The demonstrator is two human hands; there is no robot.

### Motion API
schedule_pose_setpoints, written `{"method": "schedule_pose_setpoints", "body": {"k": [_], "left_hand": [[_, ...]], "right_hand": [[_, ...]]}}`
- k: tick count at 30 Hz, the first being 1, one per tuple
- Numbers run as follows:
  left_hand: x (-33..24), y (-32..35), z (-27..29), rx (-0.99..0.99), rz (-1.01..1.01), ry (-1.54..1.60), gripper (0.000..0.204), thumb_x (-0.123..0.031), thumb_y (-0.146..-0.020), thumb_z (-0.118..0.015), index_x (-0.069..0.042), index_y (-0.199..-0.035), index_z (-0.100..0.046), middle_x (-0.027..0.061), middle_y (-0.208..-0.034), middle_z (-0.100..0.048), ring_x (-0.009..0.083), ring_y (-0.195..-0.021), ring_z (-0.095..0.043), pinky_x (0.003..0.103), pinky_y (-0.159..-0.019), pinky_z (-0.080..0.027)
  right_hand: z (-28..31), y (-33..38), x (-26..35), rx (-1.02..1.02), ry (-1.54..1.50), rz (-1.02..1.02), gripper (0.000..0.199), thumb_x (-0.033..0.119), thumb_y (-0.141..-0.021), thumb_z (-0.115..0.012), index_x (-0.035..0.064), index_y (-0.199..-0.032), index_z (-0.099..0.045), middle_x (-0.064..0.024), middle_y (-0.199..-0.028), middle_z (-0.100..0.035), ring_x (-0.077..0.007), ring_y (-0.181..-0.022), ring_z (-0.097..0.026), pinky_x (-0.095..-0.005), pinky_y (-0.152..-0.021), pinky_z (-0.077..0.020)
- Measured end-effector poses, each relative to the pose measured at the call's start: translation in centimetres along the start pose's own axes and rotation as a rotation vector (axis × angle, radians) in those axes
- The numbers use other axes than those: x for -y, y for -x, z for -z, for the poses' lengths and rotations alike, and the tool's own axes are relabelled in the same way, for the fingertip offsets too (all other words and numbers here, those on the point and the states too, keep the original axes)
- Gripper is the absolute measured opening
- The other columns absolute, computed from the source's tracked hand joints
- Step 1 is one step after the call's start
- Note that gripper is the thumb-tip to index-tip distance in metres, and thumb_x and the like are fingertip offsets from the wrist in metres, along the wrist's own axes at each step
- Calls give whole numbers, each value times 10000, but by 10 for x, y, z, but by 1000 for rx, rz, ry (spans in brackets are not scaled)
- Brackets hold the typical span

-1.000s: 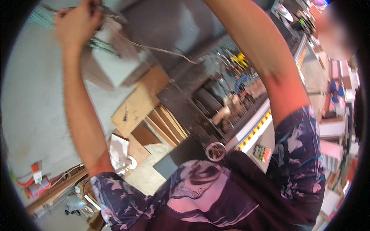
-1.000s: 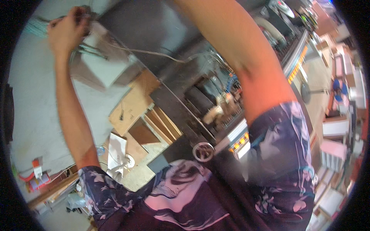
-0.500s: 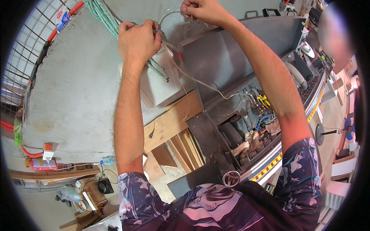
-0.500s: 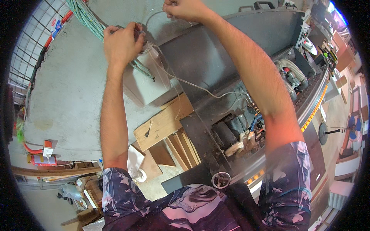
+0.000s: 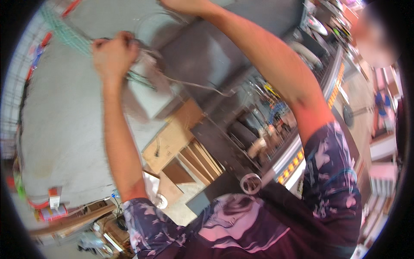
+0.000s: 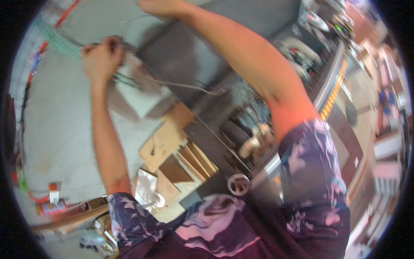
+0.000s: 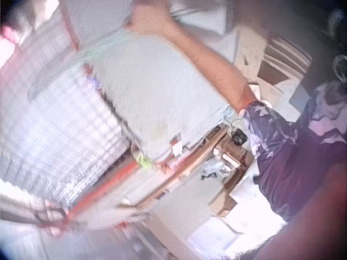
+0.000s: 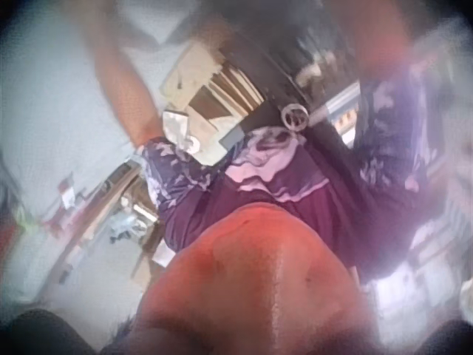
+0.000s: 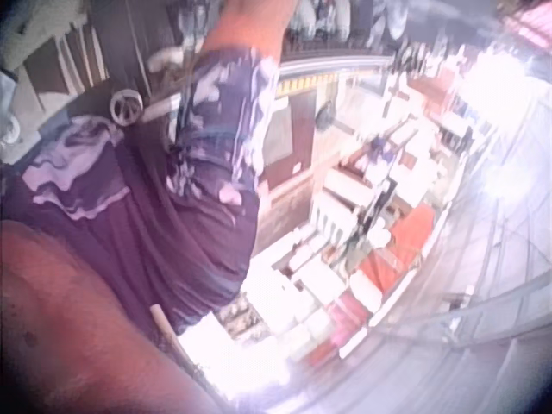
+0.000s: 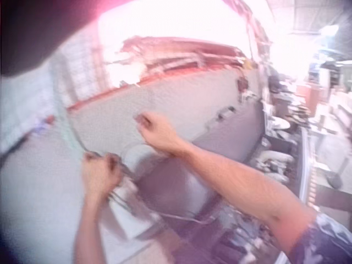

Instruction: The person assembles a mechanical device on a workbench. They connect a clear tube to a white container, secure it with a red cap, and then use pliers to tighten fittings on a blue braided hose attached to the machine.

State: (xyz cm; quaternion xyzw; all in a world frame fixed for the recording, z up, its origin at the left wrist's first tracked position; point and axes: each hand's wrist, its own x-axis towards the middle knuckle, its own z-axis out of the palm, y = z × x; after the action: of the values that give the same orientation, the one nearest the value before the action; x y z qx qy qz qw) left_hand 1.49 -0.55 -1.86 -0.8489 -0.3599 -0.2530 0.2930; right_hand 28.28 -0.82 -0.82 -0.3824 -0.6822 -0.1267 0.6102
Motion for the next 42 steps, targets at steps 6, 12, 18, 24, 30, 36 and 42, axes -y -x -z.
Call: {"method": "schedule_pose_setpoints", "body": {"k": [6,12,18,24,30,36,42], "left_hand": [[23,2,-1,227,18,-148,353,-429,-953,-581,-243,-1225,-707,7,-1069,-803,237,-1055,-728,438,-1164,-324],[-6,-14,9,297,33,-289,357,-456,-990,-562,-240,-1249,-680,-22,-1122,-793,202,-1113,-708,425,-1167,-313],[10,-2,15,294,3,-220,349,-449,-984,-592,-230,-1222,-722,-20,-1102,-793,217,-1090,-715,438,-1146,-335],[4,4,5,178,-64,40,281,-325,-908,-695,-220,-1164,-750,26,-976,-808,223,-949,-738,452,-1115,-351],[11,6,25,218,11,106,163,-286,-929,-679,-211,-1048,-759,35,-862,-793,224,-862,-732,435,-1105,-333],[15,5,32,282,47,70,190,-299,-928,-666,-173,-996,-791,60,-819,-780,252,-894,-727,467,-1110,-332],[11,3,30,198,22,54,275,-196,-866,-644,-232,-1093,-796,56,-840,-785,236,-845,-730,429,-1102,-339]], "right_hand": [[126,67,126,16,52,-53,235,193,-912,-684,11,-1057,-719,-242,-835,-687,-308,-752,-681,-448,-713,-522],[284,303,154,1088,336,-627,175,217,-964,-688,56,-903,-723,-157,-823,-702,-325,-790,-703,-451,-725,-550],[305,459,193,1266,722,-930,178,263,-894,-689,111,-920,-779,-145,-880,-745,-348,-1026,-701,-622,-998,-443],[263,492,193,1095,932,-971,311,309,-910,-626,74,-963,-822,-147,-1059,-771,-336,-1265,-615,-746,-1181,-199],[257,507,166,1389,911,-1113,345,260,-831,-647,30,-1031,-811,-186,-1106,-768,-350,-1263,-629,-774,-1191,-169],[256,507,165,1319,893,-1087,313,265,-825,-648,78,-999,-828,-161,-1098,-777,-348,-1243,-641,-759,-1208,-161],[263,523,160,1283,944,-1073,318,272,-819,-648,79,-1003,-822,-160,-1114,-773,-354,-1232,-660,-740,-1205,-203]]}}
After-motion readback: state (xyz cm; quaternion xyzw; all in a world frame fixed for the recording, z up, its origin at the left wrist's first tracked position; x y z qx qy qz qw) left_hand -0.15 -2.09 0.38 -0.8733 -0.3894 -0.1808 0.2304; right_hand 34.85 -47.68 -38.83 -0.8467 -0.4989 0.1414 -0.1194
